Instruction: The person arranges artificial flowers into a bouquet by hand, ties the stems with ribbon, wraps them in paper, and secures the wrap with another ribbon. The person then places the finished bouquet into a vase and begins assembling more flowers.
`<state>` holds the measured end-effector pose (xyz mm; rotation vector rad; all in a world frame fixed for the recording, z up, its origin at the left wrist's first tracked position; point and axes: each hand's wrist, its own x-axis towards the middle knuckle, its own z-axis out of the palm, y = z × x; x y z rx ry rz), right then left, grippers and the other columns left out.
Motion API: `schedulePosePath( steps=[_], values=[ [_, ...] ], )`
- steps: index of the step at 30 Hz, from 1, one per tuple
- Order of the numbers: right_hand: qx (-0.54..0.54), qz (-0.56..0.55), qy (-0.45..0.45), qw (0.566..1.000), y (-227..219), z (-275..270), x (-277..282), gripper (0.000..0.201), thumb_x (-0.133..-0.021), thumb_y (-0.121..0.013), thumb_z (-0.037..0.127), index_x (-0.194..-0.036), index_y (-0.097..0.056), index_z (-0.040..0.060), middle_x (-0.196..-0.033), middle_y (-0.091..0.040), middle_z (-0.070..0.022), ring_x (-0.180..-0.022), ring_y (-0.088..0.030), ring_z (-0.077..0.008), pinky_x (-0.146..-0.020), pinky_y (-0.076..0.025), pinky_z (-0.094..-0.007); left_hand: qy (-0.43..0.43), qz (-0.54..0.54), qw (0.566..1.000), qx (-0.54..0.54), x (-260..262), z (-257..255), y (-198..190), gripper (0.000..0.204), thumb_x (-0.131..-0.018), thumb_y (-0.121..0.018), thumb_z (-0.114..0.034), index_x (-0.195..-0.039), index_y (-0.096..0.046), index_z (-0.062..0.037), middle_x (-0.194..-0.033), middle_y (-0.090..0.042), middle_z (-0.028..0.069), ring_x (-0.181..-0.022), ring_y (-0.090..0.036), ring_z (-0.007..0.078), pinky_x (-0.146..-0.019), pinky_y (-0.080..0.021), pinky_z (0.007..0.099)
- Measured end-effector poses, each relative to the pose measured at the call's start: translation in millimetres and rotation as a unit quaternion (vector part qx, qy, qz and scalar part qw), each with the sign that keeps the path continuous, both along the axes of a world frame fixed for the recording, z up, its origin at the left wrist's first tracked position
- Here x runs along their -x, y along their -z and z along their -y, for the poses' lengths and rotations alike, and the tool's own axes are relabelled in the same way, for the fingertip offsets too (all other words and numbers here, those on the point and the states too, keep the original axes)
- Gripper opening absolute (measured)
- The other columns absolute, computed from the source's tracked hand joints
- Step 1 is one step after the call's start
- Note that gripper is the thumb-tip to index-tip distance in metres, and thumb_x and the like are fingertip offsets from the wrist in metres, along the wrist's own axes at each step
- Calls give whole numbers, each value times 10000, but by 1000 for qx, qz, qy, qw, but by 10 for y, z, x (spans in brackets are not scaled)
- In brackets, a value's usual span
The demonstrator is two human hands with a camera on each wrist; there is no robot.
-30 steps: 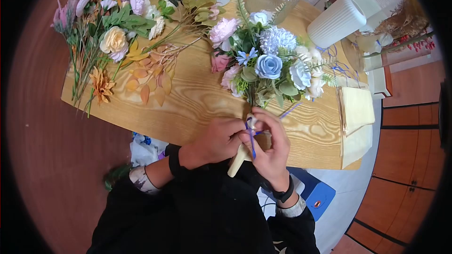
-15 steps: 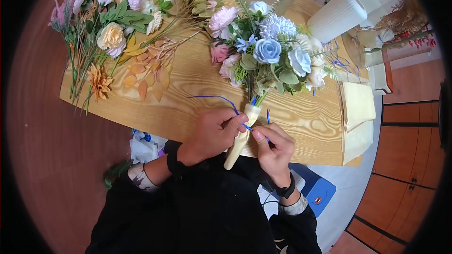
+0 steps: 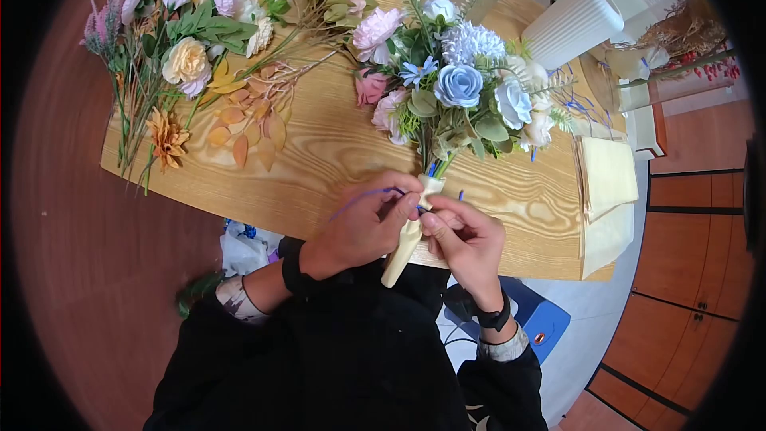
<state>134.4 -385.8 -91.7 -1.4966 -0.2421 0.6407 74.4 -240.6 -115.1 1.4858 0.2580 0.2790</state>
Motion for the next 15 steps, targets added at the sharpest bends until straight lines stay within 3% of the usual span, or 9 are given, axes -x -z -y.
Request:
schedulePosePath(
  steps=[2,6,8,12,14,15],
  values=[
    [50,155,-15,986,25,-40,13,103,-795,-628,4,-887,-653,-35,-673,-611,-52,-563,-542,-67,-521,-414,-189,38,20,996,-75,-11,-43,-22,144,-872,-533,-44,-998,-513,23,-765,-549,16,-660,-528,46,-566,-418,187],
    [63,171,-7,983,-14,-105,39,119,-785,-655,30,-890,-664,-25,-684,-608,-31,-558,-493,-43,-496,-381,-177,24,26,999,15,-12,-17,118,253,-843,-553,-27,-1034,-394,22,-802,-545,63,-616,-545,72,-506,-423,227],
    [75,244,20,967,6,-125,72,94,-784,-649,21,-865,-668,-21,-660,-596,-16,-558,-481,-41,-496,-378,-176,52,29,998,-4,-23,-18,125,315,-866,-498,24,-1074,-272,-45,-821,-532,58,-685,-515,43,-567,-388,169],
    [89,220,25,971,11,-123,59,46,-763,-634,-13,-798,-644,-40,-610,-575,-36,-535,-475,-64,-496,-382,-203,53,42,996,51,-10,1,97,284,-854,-508,42,-1018,-295,-52,-854,-533,69,-701,-521,56,-569,-399,189],
    [67,175,58,981,52,-111,48,31,-766,-618,-23,-780,-636,-44,-590,-555,-20,-521,-449,-58,-484,-365,-203,83,137,986,-54,0,-16,194,317,-835,-530,54,-986,-276,-61,-886,-541,79,-751,-535,72,-620,-430,205],
    [58,162,61,983,55,-118,21,30,-767,-621,-18,-775,-636,-42,-581,-542,-9,-527,-438,-47,-483,-360,-197,83,136,986,-54,35,-12,221,317,-835,-530,54,-986,-276,-61,-886,-541,79,-751,-535,72,-620,-430,205]
  ],
)
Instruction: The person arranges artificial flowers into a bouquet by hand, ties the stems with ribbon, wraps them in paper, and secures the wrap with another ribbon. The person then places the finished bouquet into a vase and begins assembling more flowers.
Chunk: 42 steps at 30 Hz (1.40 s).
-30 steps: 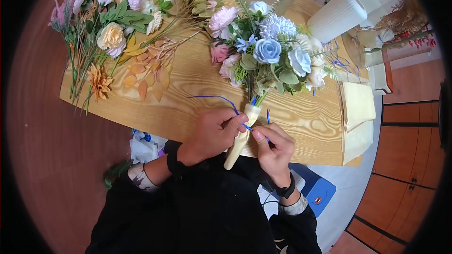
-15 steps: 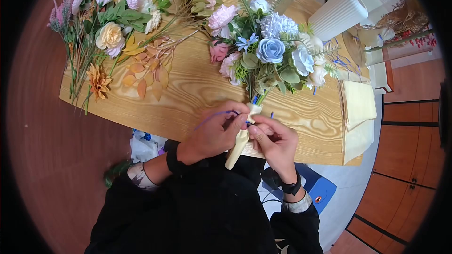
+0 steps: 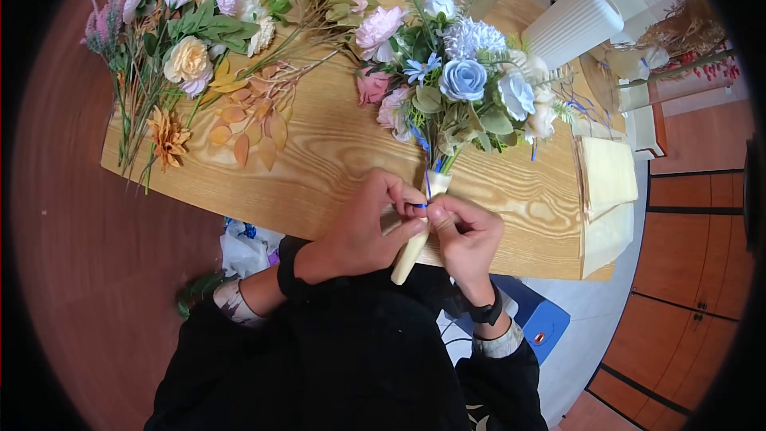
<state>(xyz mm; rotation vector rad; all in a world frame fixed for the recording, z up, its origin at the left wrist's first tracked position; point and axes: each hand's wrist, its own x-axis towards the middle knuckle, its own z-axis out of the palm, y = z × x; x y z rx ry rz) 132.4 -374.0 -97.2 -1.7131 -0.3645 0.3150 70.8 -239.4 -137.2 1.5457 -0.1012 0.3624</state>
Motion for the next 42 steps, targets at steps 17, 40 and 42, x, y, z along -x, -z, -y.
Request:
schedulePosePath(
  steps=[17,40,42],
  values=[
    [35,98,-67,992,1,-45,-47,43,-736,-638,-22,-779,-629,-18,-589,-544,-72,-508,-491,-122,-489,-386,-227,-89,72,950,-289,48,-121,-263,282,-725,-595,57,-1003,-612,11,-915,-551,89,-767,-595,172,-657,-494,263],
    [-23,-110,-59,992,15,4,-3,78,-834,-556,-15,-825,-622,-54,-593,-550,-34,-463,-496,-62,-398,-389,-192,-3,173,915,-365,-32,-318,-246,293,-726,-610,-36,-1014,-623,-86,-956,-597,68,-715,-599,207,-585,-489,282],
    [-37,-122,-54,990,22,6,-4,83,-836,-551,-18,-837,-624,-58,-586,-555,-40,-460,-495,-65,-399,-389,-192,-3,189,913,-362,-38,-308,-255,297,-726,-609,-41,-1019,-624,-90,-973,-598,68,-718,-601,207,-586,-491,284]
  ],
)
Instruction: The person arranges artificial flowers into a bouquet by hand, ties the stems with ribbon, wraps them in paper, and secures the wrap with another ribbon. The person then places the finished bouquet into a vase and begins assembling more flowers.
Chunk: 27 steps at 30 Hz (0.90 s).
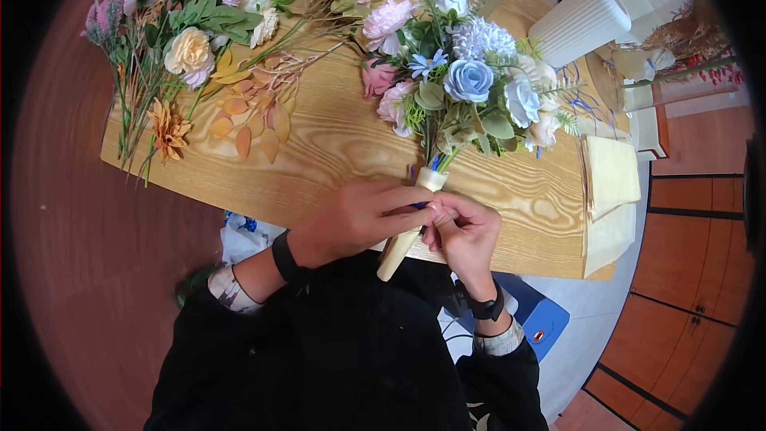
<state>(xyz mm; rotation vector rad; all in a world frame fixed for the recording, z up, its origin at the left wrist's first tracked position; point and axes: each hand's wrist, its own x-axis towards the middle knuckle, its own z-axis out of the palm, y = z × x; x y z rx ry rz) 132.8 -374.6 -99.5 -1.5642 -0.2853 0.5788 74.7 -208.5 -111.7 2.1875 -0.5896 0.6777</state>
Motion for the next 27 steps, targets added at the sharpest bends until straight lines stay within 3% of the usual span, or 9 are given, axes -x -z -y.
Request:
schedulePosePath(
  steps=[10,13,16,19,21,23,24,26,27],
  values=[
    [30,5,35,999,-47,73,17,84,-823,-559,-16,-797,-633,-47,-590,-560,-39,-464,-479,-66,-415,-379,-195,-25,19,999,-11,93,-67,43,244,-651,-620,-31,-895,-629,-19,-955,-611,62,-747,-586,212,-594,-492,298],
    [107,62,100,987,112,285,-80,92,-797,-560,-31,-731,-621,-51,-603,-569,-43,-492,-466,-60,-450,-378,-208,-30,-5,999,-12,204,-128,56,209,-647,-604,16,-854,-628,-1,-879,-609,58,-762,-586,210,-601,-490,303],
    [147,239,109,954,189,328,-69,69,-776,-567,-37,-727,-612,-54,-625,-590,-54,-571,-488,-73,-544,-405,-213,-29,-13,999,0,220,-56,63,210,-620,-587,69,-818,-624,7,-869,-620,74,-750,-590,231,-613,-496,302],
    [169,119,78,975,38,353,-96,42,-764,-600,-24,-742,-629,-44,-661,-604,-53,-593,-505,-102,-566,-417,-222,-36,-41,998,34,199,-82,117,214,-636,-578,94,-828,-628,14,-887,-635,91,-741,-597,235,-632,-500,293],
    [164,130,52,977,-14,415,-156,47,-758,-623,-12,-793,-635,-41,-703,-609,-52,-611,-513,-106,-585,-425,-222,-30,-68,996,45,240,-104,92,204,-674,-581,91,-856,-636,18,-891,-637,96,-743,-603,221,-641,-499,284],
    [154,145,27,977,-65,447,-240,100,-752,-645,0,-844,-642,-39,-744,-614,-50,-630,-522,-110,-604,-433,-221,-114,-261,925,252,329,-81,-35,196,-781,-568,53,-968,-622,28,-906,-644,91,-769,-606,159,-660,-493,256],
    [143,206,37,968,-89,453,-277,177,-747,-661,12,-913,-624,-39,-781,-613,-46,-659,-530,-106,-629,-436,-215,-110,-256,928,246,323,-78,-65,196,-781,-568,53,-968,-622,28,-906,-644,91,-769,-606,159,-660,-493,256],
    [139,222,36,965,-210,438,-318,359,-749,-685,44,-1077,-561,-31,-860,-613,-37,-756,-555,-97,-700,-441,-204,-142,-377,813,420,298,-67,-120,245,-835,-578,-34,-1071,-573,31,-908,-646,74,-782,-594,110,-673,-480,228],
    [133,229,43,963,-199,414,-326,359,-749,-685,44,-1077,-561,-31,-860,-613,-37,-756,-555,-97,-700,-441,-204,-137,-371,820,414,282,-8,-112,245,-835,-578,-34,-1071,-573,31,-908,-646,74,-782,-594,110,-673,-480,228]
  ],
)
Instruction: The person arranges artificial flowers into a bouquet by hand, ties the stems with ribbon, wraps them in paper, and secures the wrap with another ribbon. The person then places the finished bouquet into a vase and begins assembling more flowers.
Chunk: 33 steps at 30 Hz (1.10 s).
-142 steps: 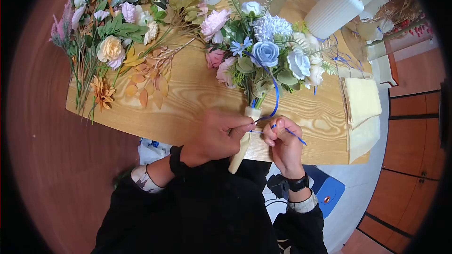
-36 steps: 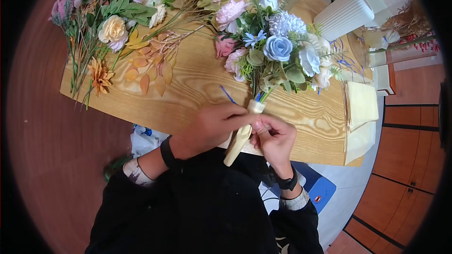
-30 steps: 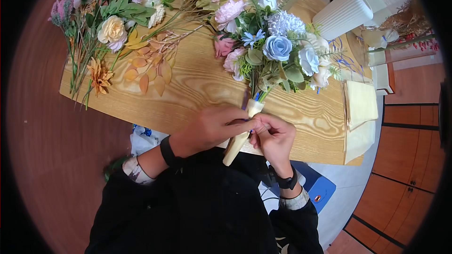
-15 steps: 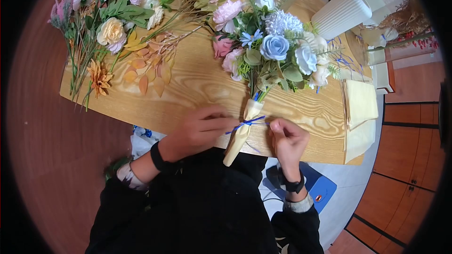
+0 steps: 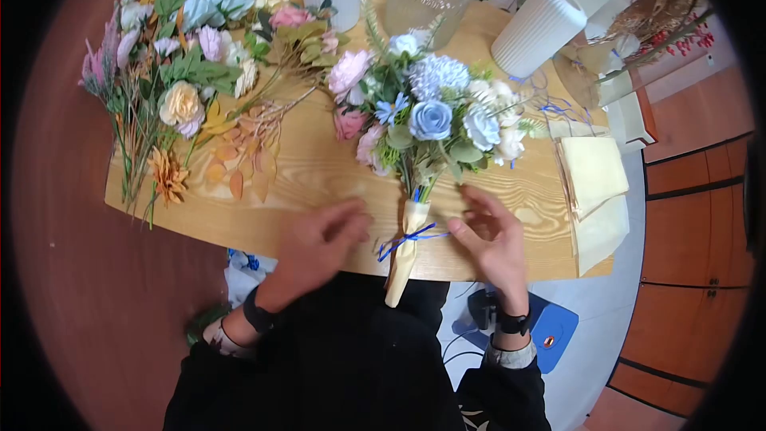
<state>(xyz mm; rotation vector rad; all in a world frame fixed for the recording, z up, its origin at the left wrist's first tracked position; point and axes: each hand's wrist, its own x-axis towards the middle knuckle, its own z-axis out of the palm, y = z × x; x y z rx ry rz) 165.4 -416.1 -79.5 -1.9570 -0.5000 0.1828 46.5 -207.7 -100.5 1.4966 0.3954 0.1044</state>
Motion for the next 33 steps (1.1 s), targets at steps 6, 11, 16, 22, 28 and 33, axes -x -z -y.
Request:
schedulePosePath(
  steps=[6,11,16,22,28,33],
  values=[
    [-172,-304,-92,933,205,-340,125,267,-823,-633,86,-1054,-573,-34,-791,-616,-10,-693,-545,-44,-630,-444,-184,137,10,959,-249,-332,383,-291,295,-786,-644,-164,-1027,-536,-32,-788,-619,109,-656,-591,159,-602,-465,300],
    [-237,-308,-71,919,59,-288,132,212,-816,-639,74,-996,-597,-29,-766,-608,2,-675,-537,-32,-577,-423,-183,143,81,984,-73,-300,499,43,331,-839,-558,-13,-1147,-440,16,-949,-582,75,-870,-585,125,-767,-470,260],
    [-293,-260,-3,920,-134,-197,59,206,-789,-658,51,-980,-595,9,-915,-604,-25,-813,-545,-69,-740,-439,-227,179,68,979,-70,-336,577,-218,369,-833,-548,11,-1180,-422,27,-958,-578,77,-863,-584,121,-776,-461,246],
    [-197,-74,-70,975,660,97,-328,411,-797,-664,155,-1148,-486,35,-1088,-540,-33,-1010,-496,-137,-886,-391,-315,106,205,925,-302,-688,419,-160,393,-810,-620,-134,-1131,-466,33,-900,-588,123,-819,-610,231,-697,-467,310],
    [-220,8,-73,973,417,-411,-604,404,-804,-653,161,-1148,-485,34,-1089,-541,-36,-1010,-500,-144,-885,-392,-319,35,325,808,-489,-972,20,-39,428,-817,-618,-220,-1147,-475,12,-909,-590,131,-827,-591,264,-716,-465,347],
    [-231,54,-69,969,631,-321,-472,397,-809,-644,166,-1148,-484,34,-1090,-541,-38,-1010,-504,-150,-885,-394,-323,54,312,840,-440,-1281,55,-208,432,-820,-613,-233,-1150,-475,10,-902,-592,130,-821,-590,269,-716,-466,352]
  ],
)
